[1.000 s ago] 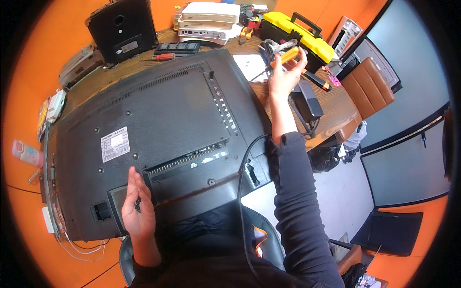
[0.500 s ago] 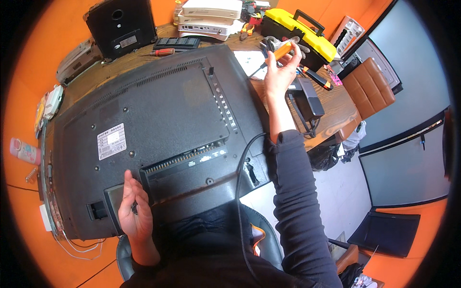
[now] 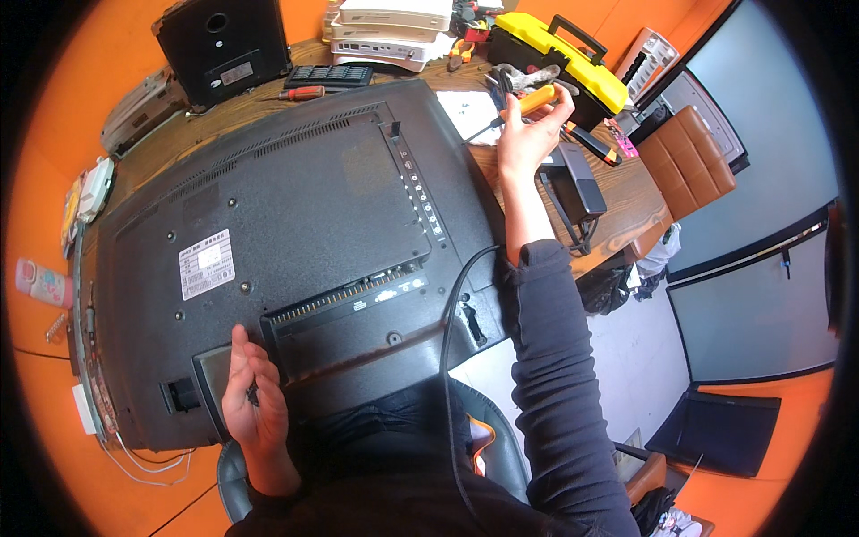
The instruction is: The person uses a yellow-handled screwdriver to remove screws from the back panel of a CRT television. They rotate the television to access different screw locations and continue unscrewing until the back cover is loosened.
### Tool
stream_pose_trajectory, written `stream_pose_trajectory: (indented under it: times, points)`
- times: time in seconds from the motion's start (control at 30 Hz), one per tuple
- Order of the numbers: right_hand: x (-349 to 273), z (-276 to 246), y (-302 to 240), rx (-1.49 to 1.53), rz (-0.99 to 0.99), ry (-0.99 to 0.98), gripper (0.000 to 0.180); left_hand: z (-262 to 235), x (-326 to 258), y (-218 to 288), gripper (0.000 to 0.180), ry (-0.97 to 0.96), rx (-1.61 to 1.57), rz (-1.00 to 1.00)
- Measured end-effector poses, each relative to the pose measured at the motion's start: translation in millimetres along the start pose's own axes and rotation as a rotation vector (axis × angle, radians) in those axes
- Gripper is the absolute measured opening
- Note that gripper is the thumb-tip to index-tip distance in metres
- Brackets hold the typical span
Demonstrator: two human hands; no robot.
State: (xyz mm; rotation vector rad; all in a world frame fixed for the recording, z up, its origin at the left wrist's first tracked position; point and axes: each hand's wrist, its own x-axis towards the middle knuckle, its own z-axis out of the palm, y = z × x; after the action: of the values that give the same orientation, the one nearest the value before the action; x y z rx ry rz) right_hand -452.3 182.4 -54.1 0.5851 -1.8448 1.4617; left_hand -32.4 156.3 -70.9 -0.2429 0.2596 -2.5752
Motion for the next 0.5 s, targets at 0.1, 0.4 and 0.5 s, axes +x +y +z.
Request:
stream_pose_trajectory:
  times: [0.1, 0.4, 0.5]
  points:
    - [-1.1, 0.2, -0.3, 0.002, 0.012, 0.005, 0.061, -0.6, -1.9, 0.5, 0.041, 0.006, 0.012, 0.01]
    - [2.3, -0.9, 1.2, 0.105, 0.07, -0.186, 0.06, -0.4, -5.0, 0.4, 0.042, 0.06, 0.1, 0.047]
    - [4.0, 3.1, 0.6, 0.202, -0.055, -0.318, 0.057, 0.9, -5.7, -0.9, 0.042, 0.098, 0.132, 0.065]
